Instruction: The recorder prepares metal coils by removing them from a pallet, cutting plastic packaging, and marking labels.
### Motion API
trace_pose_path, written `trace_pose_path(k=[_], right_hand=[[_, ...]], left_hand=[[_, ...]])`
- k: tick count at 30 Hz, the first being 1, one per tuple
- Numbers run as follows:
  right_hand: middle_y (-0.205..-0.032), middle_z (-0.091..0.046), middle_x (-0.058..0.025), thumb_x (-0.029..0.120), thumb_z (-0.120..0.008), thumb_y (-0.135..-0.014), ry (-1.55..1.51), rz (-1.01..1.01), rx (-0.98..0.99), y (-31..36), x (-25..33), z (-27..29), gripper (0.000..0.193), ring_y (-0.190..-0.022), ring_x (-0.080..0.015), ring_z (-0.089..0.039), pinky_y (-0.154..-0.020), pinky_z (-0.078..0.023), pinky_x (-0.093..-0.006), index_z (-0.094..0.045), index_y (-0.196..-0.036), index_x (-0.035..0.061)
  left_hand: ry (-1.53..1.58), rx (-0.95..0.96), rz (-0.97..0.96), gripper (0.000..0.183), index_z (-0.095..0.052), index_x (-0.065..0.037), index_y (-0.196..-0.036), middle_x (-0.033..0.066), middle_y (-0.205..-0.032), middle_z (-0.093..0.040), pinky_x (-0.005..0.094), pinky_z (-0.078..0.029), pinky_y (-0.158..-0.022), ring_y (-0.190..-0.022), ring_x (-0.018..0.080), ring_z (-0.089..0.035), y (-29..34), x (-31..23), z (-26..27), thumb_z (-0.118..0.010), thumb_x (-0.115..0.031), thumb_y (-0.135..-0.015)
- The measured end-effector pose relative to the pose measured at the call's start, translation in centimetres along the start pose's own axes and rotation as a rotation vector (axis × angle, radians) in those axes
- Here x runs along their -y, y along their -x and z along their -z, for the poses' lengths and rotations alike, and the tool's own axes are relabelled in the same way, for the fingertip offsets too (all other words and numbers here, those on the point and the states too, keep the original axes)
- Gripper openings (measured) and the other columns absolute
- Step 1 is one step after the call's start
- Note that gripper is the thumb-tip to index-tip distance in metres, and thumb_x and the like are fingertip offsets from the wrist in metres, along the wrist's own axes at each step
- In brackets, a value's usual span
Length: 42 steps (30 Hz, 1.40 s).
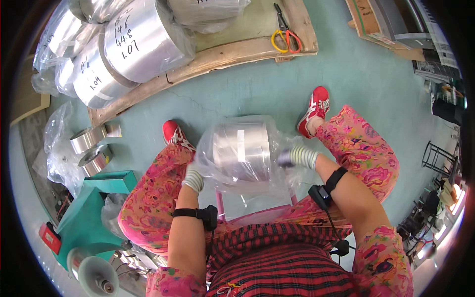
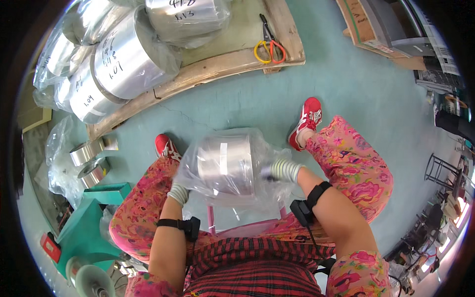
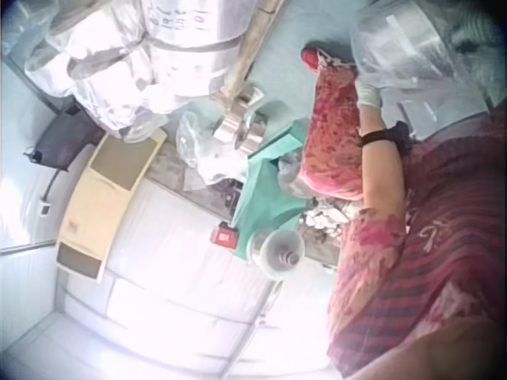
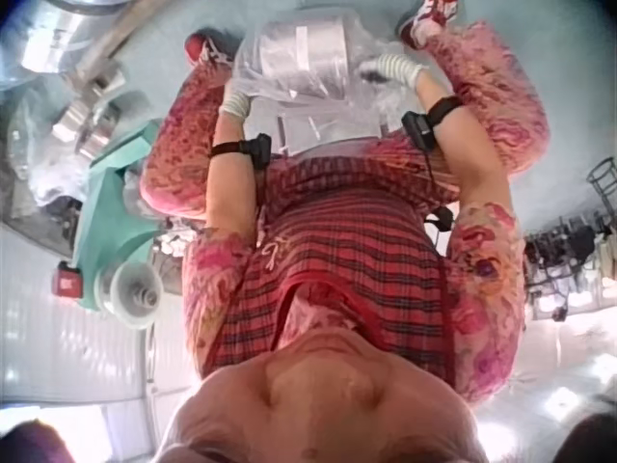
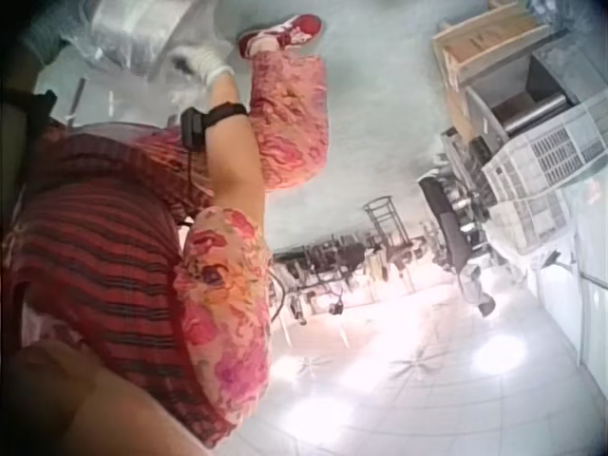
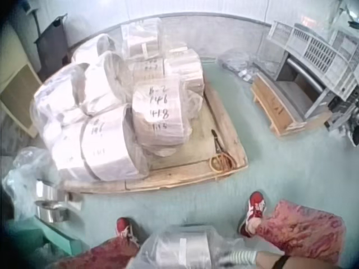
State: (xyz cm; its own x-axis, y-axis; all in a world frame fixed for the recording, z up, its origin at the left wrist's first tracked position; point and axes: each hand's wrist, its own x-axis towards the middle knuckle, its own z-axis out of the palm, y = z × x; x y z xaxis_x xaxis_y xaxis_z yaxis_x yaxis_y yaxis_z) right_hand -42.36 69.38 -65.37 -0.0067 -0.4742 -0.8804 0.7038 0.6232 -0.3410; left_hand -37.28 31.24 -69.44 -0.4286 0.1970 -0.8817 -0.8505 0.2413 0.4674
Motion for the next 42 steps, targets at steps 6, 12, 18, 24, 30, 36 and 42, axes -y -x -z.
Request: trace_pose_path(k=[6, 12, 18, 24, 30, 36, 42], right_hand=[[-0.098, -0.061, -0.0093, 0.039, -0.044, -0.088, -0.779, 0.223, -0.564, -5.1, 2.5, -2.8, 0.042, -0.084, -0.0229, -0.058, -0.074, -0.046, -0.0357, -0.054, -0.111, 0.0054], [-0.098, -0.061, -0.0096, 0.038, -0.045, -0.088, -0.589, 0.444, -0.557, -7.7, 9.7, -7.0, 0.042, -0.085, -0.023, -0.058, -0.075, -0.046, -0.0354, -0.054, -0.111, 0.0048], [-0.099, -0.061, -0.0099, 0.037, -0.046, -0.087, -0.455, 0.44, -0.755, -5.9, 6.4, -4.2, 0.041, -0.086, -0.0232, -0.058, -0.076, -0.045, -0.0349, -0.054, -0.111, 0.0041], [-0.099, -0.061, -0.0103, 0.035, -0.047, -0.087, -0.364, 0.481, -0.846, -5.0, 7.9, -5.2, 0.04, -0.087, -0.0234, -0.058, -0.077, -0.045, -0.0344, -0.054, -0.111, 0.0034], [-0.1, -0.061, -0.0106, 0.034, -0.048, -0.087, -0.279, 0.437, -1.011, -5.0, 7.6, -6.5, 0.04, -0.089, -0.0236, -0.057, -0.079, -0.044, -0.034, -0.054, -0.111, 0.0027], [-0.101, -0.06, -0.0109, 0.032, -0.049, -0.087, -0.255, 0.394, -1.143, -3.3, 5.9, -6.6, 0.039, -0.09, -0.0238, -0.057, -0.08, -0.044, -0.0335, -0.054, -0.111, 0.0019], [-0.101, -0.06, -0.0113, 0.031, -0.05, -0.087, -0.266, 0.364, -1.223, -2.9, 6.2, -1.5, 0.039, -0.091, -0.024, -0.057, -0.081, -0.044, -0.033, -0.054, -0.111, 0.0012]], left_hand=[[-0.077, -0.052, -0.258, 0.046, -0.045, -0.003, -0.118, 0.0178, -0.108, -0.055, 0.0426, -0.043, -0.085, -0.096, 0.031, -0.054, -8.7, 12.8, 0.5, -0.04, -0.037, -0.087], [-0.334, -0.41, -0.341, 0.043, -0.056, -0.006, -0.108, 0.0162, -0.102, -0.059, 0.0376, -0.046, -0.082, -0.094, 0.0277, -0.057, -9.2, 15.6, -1.4, -0.054, -0.037, -0.079], [-1.126, -0.265, -0.204, 0.038, -0.061, -0.008, -0.103, 0.0158, -0.103, -0.06, 0.0367, -0.046, -0.083, -0.094, 0.0296, -0.058, -4.1, -2.1, -5.7, -0.056, -0.036, -0.078], [-1.239, -0.384, -0.112, 0.038, -0.06, -0.01, -0.105, 0.0144, -0.107, -0.059, 0.0378, -0.045, -0.084, -0.096, 0.03, -0.057, -5.5, -3.3, -3.4, -0.051, -0.037, -0.08], [-0.403, -0.335, 0.088, 0.051, -0.053, -0.008, -0.116, 0.0124, -0.111, -0.058, 0.039, -0.042, -0.089, -0.103, 0.0335, -0.053, -6.2, -9.9, -5.8, -0.046, -0.045, -0.082], [-0.469, -0.215, 0.098, 0.051, -0.055, -0.007, -0.114, 0.0162, -0.119, -0.053, 0.0399, -0.039, -0.092, -0.111, 0.0341, -0.049, -0.7, -19.5, -7.5, -0.037, -0.045, -0.085], [-0.349, -0.227, -0.064, 0.069, -0.053, -0.004, -0.118, 0.0206, -0.121, -0.05, 0.0378, -0.034, -0.097, -0.113, 0.0348, -0.047, -2.8, -16.9, -7.0, -0.031, -0.059, -0.083]])
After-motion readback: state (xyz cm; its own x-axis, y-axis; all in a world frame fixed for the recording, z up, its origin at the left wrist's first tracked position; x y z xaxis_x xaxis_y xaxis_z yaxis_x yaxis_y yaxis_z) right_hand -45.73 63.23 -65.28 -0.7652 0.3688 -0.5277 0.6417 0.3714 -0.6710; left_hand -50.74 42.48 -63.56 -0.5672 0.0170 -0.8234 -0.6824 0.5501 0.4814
